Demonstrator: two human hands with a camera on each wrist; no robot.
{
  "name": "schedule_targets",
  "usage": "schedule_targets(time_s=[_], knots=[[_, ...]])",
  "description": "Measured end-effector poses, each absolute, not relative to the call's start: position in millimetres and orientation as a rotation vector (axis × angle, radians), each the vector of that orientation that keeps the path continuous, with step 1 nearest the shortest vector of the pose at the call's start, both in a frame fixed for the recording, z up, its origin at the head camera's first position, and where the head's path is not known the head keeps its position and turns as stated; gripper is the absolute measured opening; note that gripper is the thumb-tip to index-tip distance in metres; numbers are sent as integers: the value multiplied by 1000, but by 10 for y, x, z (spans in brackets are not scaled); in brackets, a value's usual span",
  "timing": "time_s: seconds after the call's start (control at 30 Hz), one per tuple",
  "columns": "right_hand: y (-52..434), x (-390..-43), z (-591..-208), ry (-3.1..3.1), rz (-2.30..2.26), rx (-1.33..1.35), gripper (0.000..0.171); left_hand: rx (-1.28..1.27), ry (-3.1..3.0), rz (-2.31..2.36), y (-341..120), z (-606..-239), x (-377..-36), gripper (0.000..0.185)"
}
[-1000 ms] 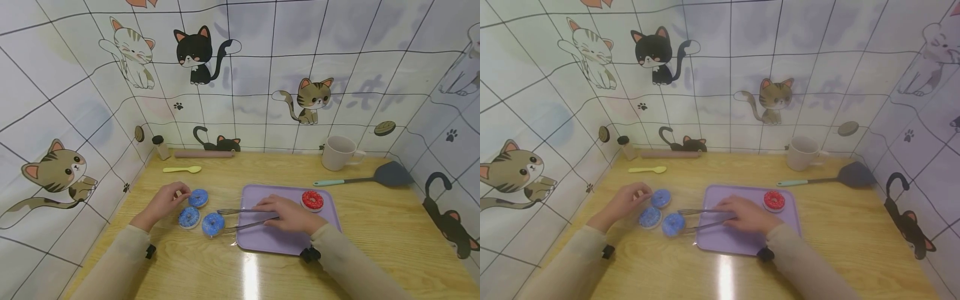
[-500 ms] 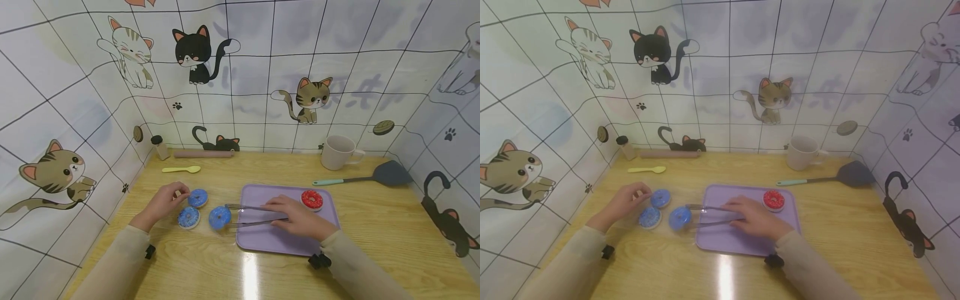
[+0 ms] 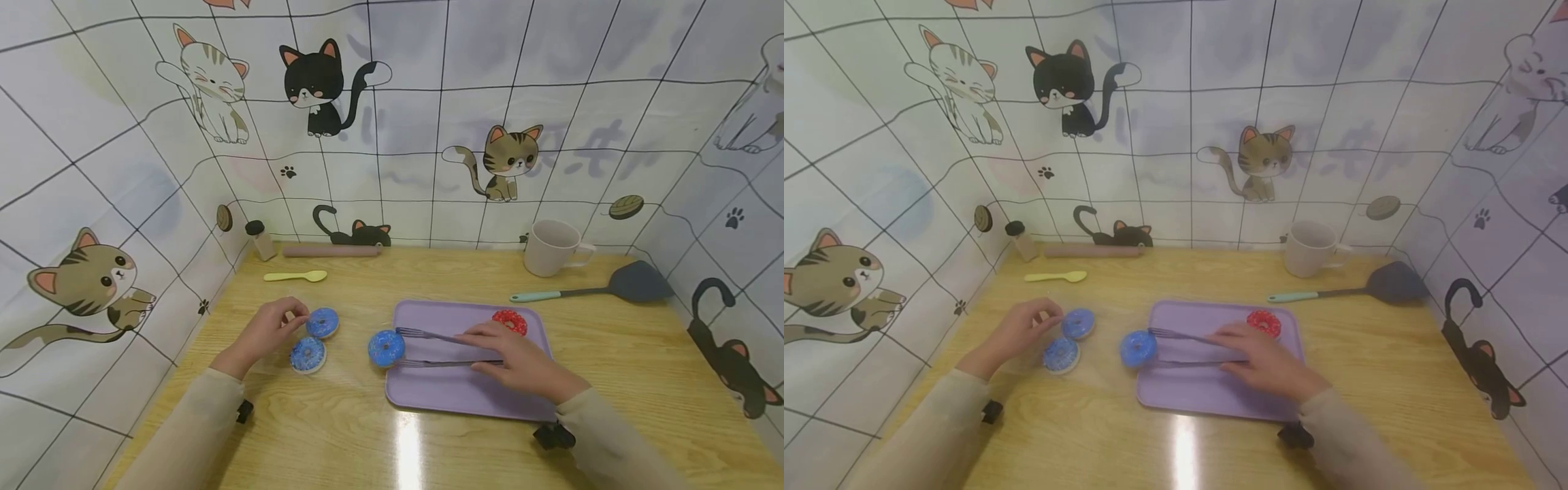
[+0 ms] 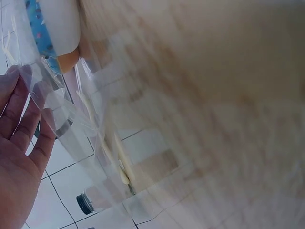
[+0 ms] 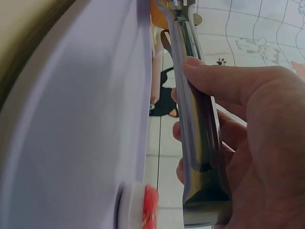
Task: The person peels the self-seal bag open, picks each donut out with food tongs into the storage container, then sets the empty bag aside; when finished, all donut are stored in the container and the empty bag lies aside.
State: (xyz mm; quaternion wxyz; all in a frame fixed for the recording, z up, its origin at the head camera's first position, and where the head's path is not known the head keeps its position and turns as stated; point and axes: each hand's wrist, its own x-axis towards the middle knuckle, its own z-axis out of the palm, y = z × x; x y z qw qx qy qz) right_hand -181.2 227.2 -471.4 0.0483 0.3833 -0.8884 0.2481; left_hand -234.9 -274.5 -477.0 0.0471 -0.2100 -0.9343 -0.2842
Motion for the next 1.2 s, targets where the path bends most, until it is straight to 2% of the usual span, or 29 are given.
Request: schedule_targets(time_s=[0.63, 1.2], knots=[[2793, -1783, -4776, -2708, 614, 1000, 58, -633, -2861, -879, -2739, -4754, -2332, 5], [2845, -1814, -4695, -2762, 540, 912, 53, -636, -2856, -854, -2726, -4743, -2328, 4]])
